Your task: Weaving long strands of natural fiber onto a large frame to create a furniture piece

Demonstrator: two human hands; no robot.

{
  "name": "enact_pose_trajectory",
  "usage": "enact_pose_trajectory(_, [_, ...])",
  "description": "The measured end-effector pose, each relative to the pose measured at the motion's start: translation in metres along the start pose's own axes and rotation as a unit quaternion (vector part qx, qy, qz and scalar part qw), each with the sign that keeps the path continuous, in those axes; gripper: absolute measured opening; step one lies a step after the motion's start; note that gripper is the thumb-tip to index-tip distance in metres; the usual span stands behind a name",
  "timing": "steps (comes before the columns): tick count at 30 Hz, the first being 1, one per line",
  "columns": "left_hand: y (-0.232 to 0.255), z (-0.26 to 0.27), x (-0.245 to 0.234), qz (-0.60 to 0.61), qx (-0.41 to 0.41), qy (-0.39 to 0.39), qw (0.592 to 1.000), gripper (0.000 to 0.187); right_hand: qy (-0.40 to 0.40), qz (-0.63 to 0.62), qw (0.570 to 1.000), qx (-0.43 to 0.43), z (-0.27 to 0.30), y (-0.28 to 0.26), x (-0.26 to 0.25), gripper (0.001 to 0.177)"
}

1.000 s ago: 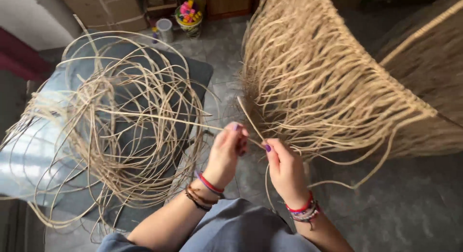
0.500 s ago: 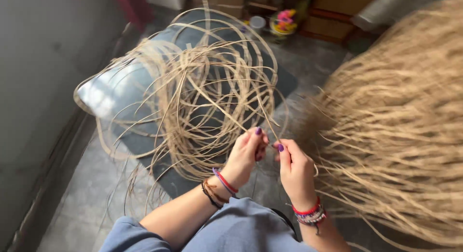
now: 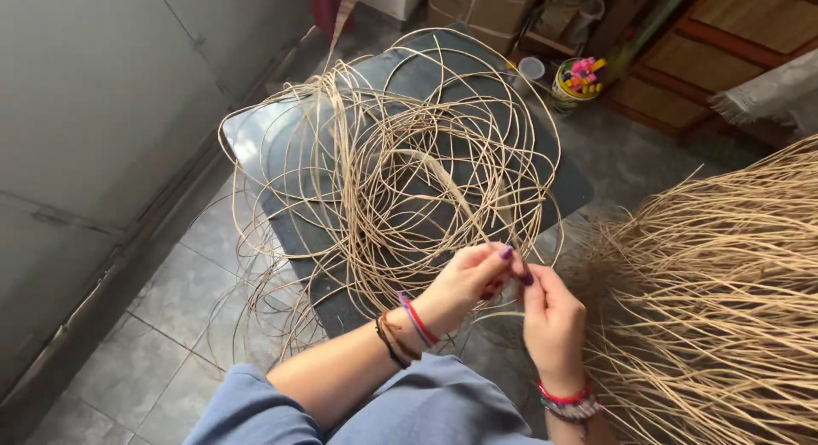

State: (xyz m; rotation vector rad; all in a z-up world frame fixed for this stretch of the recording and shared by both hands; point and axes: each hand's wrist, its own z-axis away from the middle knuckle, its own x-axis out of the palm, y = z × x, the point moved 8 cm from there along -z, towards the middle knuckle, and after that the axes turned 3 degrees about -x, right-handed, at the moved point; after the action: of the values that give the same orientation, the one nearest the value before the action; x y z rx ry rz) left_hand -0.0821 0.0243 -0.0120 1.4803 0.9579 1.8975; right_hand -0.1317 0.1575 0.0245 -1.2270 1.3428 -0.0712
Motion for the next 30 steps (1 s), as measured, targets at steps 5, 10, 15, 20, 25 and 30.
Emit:
enact_pose_trajectory(5, [0.014, -0.005, -0.054, 0.108, 0.042, 0.144, 0.983, 0.028, 0.031, -0.049, 0.990, 0.130, 0.050, 0.049, -0.042, 0.021])
enact_pose_trajectory(10, [-0.014, -0.001, 0.033, -0.055, -0.001, -0.050, 0.997, 0.029, 0.062, -0.058, 0.985, 0.152, 0.051, 0.027, -0.049, 0.024])
enact_pose_trajectory(15, [0.006, -0.019, 0.024, -0.171, 0.013, 0.006, 0.985, 0.036, 0.119, -0.038, 0.982, 0.141, 0.100, 0.058, -0.079, 0.021])
enact_pose_trajectory(20, [-0.026, -0.023, 0.060, -0.133, -0.026, -0.031, 0.990, 0.041, 0.166, -0.114, 0.960, 0.193, 0.134, 0.052, -0.094, 0.023])
enact_pose_trajectory(25, [-0.072, 0.005, 0.130, -0.061, -0.089, -0.235, 0.966, 0.037, 0.195, -0.045, 0.958, 0.203, 0.158, 0.032, -0.110, 0.024])
enact_pose_trajectory(30, [-0.071, 0.018, 0.163, -0.171, -0.073, -0.242, 0.952, 0.046, 0.234, -0.121, 0.933, 0.245, 0.209, 0.037, -0.128, 0.028])
